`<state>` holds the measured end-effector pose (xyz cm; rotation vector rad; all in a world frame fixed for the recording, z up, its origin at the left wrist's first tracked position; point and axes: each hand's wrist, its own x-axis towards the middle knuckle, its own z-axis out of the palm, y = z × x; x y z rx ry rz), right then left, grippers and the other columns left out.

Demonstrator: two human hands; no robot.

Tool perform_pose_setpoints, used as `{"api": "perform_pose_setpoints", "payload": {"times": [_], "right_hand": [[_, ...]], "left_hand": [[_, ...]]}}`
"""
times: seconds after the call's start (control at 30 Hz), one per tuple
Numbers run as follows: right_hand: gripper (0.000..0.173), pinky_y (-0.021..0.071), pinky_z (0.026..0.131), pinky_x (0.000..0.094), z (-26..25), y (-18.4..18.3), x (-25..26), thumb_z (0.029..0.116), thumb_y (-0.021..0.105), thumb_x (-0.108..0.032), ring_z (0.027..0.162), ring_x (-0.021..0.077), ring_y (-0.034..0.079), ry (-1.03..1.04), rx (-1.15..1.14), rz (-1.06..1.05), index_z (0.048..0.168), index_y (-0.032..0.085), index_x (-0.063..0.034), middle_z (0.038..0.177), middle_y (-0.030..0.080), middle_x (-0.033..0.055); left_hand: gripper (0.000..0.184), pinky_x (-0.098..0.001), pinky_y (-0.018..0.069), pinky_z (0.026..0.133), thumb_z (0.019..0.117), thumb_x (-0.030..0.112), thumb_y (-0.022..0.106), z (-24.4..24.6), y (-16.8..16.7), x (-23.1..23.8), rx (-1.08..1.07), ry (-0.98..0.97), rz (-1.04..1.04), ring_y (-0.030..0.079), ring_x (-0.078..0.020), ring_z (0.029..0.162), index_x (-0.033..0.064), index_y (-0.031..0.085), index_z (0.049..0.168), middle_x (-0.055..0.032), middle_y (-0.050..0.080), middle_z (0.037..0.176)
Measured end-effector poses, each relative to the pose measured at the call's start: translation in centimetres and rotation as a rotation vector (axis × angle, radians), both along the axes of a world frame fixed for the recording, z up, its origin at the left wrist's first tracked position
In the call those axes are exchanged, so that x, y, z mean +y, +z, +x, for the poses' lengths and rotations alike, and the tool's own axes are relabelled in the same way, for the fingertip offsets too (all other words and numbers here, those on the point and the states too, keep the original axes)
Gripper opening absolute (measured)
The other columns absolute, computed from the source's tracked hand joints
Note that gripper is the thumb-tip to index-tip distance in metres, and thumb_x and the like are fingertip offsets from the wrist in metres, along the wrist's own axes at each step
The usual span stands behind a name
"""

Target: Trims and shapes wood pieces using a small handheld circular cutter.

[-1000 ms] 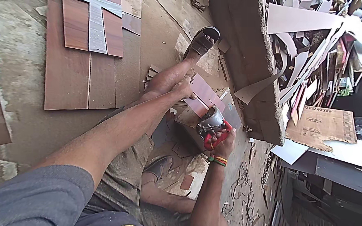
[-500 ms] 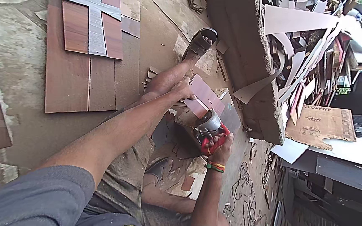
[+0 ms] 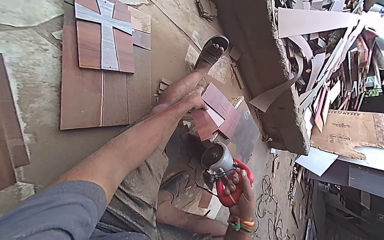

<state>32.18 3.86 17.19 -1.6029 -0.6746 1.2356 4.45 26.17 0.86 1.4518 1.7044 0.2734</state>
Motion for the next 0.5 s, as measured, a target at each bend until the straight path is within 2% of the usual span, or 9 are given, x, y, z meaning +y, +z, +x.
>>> {"api": "perform_pose_setpoints", "payload": {"times": [0.1, 0.13, 0.2, 0.23, 0.3, 0.33, 0.43, 0.5], "right_hand": [[0.028, 0.0559, 0.041, 0.0318, 1.5, 1.5, -0.1, 0.0992, 0.061, -0.026, 0.044, 0.0138, 0.059, -0.022, 0.102, 0.01, 0.106, 0.061, 0.0014, 0.061, 0.058, 0.0064], [0.028, 0.0565, 0.042, 0.0315, 2.2, 2.1, 0.1, 0.0985, 0.062, -0.026, 0.044, 0.0136, 0.06, -0.012, 0.14, 0.013, 0.106, 0.061, 0.001, 0.062, 0.059, 0.0066], [0.028, 0.0572, 0.044, 0.0314, 3.7, 3.0, 0.8, 0.0982, 0.064, -0.026, 0.046, 0.014, 0.061, 0.007, 0.219, 0.015, 0.107, 0.063, 0.0008, 0.064, 0.061, 0.0076], [0.028, 0.0565, 0.044, 0.0307, 4.3, 3.4, 1.3, 0.0998, 0.061, -0.026, 0.046, 0.0139, 0.06, 0.009, 0.239, 0.003, 0.107, 0.063, 0.0008, 0.065, 0.061, 0.008], [0.031, 0.055, 0.042, 0.029, 5.1, 3.9, 2.4, 0.104, 0.052, -0.027, 0.045, 0.0128, 0.059, -0.006, 0.236, -0.033, 0.104, 0.064, 0.0012, 0.064, 0.061, 0.0071], [0.032, 0.0542, 0.041, 0.0286, 5.3, 3.9, 3.0, 0.1054, 0.048, -0.026, 0.044, 0.0125, 0.059, -0.019, 0.217, -0.05, 0.103, 0.063, 0.0012, 0.063, 0.06, 0.007], [0.034, 0.0536, 0.039, 0.0289, 6.2, 3.4, 4.6, 0.1083, 0.041, -0.025, 0.043, 0.0127, 0.058, -0.033, 0.165, -0.111, 0.101, 0.061, 0.0016, 0.062, 0.06, 0.0073], [0.036, 0.0535, 0.039, 0.0292, 7.3, 2.6, 5.4, 0.1098, 0.039, -0.026, 0.043, 0.0134, 0.058, -0.035, 0.149, -0.153, 0.1, 0.061, 0.0012, 0.062, 0.06, 0.0073]], "left_hand": [[0.107, -0.0607, 0.0473, 0.103, 0.0665, 0.073, 0.08, 0.2, 0.3, 0.0, -0.112, 0.032, -0.05, 0.059, -0.0312, 0.128, 0.0149, 0.05, 0.152, -0.0129, 0.062, 0.14], [0.108, -0.0607, 0.0448, 0.106, 0.0664, 0.071, 0.082, 0.2, 0.7, 0.0, -0.121, 0.036, -0.058, 0.056, -0.031, 0.133, 0.0153, 0.049, 0.153, -0.0126, 0.059, 0.145], [0.111, -0.0639, 0.0447, 0.106, 0.0621, 0.079, 0.077, -0.1, 0.9, -0.1, -0.038, 0.026, -0.018, 0.055, -0.0314, 0.136, 0.0172, 0.053, 0.151, -0.0115, 0.059, 0.147], [0.111, -0.0634, 0.0429, 0.109, 0.064, 0.079, 0.076, 0.1, 0.8, -0.1, -0.056, 0.027, -0.027, 0.053, -0.0312, 0.138, 0.0161, 0.051, 0.153, -0.0118, 0.057, 0.149], [0.109, -0.0578, 0.0381, 0.116, 0.0751, 0.074, 0.077, 0.2, 1.4, -0.3, -0.211, 0.066, -0.073, 0.048, -0.0295, 0.143, 0.013, 0.042, 0.158, -0.0117, 0.051, 0.156], [0.107, -0.0562, 0.0366, 0.117, 0.0786, 0.075, 0.073, 0.2, 1.7, -0.3, -0.257, 0.091, -0.082, 0.047, -0.0289, 0.145, 0.0124, 0.041, 0.159, -0.0111, 0.049, 0.157], [0.085, -0.0565, 0.0402, 0.114, 0.0898, 0.073, 0.063, 0.0, 2.9, -0.9, -0.312, 0.172, -0.083, 0.055, -0.0285, 0.137, 0.0123, 0.056, 0.149, -0.0113, 0.06, 0.147], [0.07, -0.0578, 0.0443, 0.11, 0.0954, 0.068, 0.06, -0.1, 3.1, -1.0, -0.328, 0.211, -0.078, 0.062, -0.0286, 0.127, 0.0117, 0.066, 0.137, -0.0126, 0.067, 0.134]]}}
